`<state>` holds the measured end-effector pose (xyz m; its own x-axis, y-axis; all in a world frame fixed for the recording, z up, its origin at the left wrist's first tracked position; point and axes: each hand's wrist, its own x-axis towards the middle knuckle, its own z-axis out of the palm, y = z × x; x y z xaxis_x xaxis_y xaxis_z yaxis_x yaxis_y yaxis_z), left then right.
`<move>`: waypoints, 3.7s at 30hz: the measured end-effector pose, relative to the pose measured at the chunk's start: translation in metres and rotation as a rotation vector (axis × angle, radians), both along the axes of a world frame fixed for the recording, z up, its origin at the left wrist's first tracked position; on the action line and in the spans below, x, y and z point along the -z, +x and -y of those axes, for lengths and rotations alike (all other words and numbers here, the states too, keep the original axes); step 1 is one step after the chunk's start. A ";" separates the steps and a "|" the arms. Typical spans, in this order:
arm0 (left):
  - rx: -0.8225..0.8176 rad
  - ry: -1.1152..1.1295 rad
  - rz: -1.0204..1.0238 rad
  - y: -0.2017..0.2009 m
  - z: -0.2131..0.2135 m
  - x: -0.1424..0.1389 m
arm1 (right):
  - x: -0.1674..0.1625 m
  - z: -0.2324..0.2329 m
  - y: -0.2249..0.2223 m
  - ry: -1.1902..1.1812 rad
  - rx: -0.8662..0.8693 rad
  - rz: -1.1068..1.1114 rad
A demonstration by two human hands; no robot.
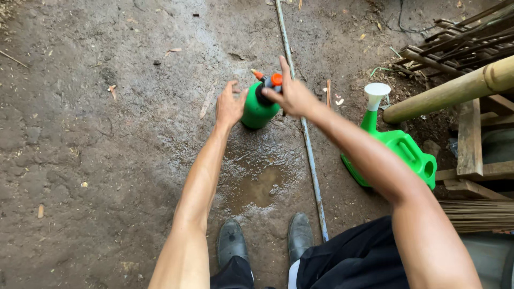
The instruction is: The person sits on the ground and repairs a pump sprayer. They unscrew the pump handle from the green tank, pull out the internal tube and wand, separate the plunger and hose parts, then reassemble the pump unit and screw the handle back onto the tank.
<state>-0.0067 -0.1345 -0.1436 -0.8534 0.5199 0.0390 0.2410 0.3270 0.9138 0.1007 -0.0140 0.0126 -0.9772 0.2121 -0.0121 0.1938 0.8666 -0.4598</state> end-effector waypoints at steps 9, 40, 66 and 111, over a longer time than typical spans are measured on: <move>0.220 -0.394 -0.047 0.005 0.022 0.025 | -0.023 0.050 -0.012 0.466 -0.175 0.290; 0.356 -0.755 -0.015 0.006 0.045 0.022 | -0.037 -0.012 -0.031 0.161 0.122 0.483; 0.345 -0.881 -0.007 -0.003 0.056 0.028 | -0.017 -0.001 0.013 0.207 -0.032 0.432; 0.349 -0.141 -0.138 0.012 0.007 0.034 | 0.013 -0.018 -0.038 0.548 -0.267 0.455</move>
